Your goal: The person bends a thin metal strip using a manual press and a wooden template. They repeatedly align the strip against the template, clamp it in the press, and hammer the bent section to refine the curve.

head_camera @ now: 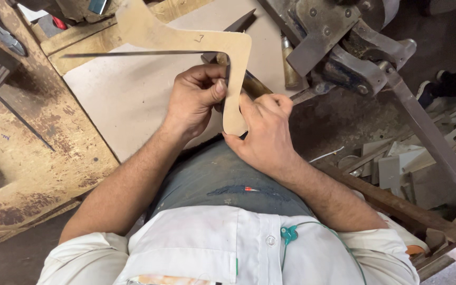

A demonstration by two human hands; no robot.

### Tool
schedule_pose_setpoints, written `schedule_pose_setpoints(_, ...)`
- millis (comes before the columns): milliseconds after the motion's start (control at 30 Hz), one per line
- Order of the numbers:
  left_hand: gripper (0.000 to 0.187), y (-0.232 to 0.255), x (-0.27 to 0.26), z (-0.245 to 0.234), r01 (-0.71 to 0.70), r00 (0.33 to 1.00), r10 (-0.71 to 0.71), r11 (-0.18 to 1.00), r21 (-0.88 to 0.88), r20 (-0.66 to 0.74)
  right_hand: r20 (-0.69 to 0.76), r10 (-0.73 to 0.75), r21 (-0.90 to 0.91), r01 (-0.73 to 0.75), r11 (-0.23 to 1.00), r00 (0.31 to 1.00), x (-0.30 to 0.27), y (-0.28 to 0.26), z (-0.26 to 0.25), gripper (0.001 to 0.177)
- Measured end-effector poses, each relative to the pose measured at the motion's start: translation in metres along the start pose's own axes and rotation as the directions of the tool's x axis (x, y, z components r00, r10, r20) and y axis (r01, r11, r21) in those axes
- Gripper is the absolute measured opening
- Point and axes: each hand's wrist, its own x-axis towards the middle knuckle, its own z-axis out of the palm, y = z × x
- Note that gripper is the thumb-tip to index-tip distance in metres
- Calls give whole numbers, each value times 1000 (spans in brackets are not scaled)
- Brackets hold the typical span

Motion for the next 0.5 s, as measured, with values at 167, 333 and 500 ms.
schedule_pose_setpoints(167, 33, 7, 4, 4, 81, 996, -83, 995, -60, -26, -21, -24, 8, 25, 1000, 999, -2, 0, -4, 51)
schedule_pose_setpoints(333, 35, 23, 13, 14, 105, 987, -95, 992, -75, 128, -54, -65, -2, 65, 998, 996, -6, 2, -6, 50)
schedule_pose_setpoints(500, 34, 34, 14, 23, 157, 964, -118, 975, -155, 239, -62, -69, -46, 66, 997, 996, -8, 4, -6, 48)
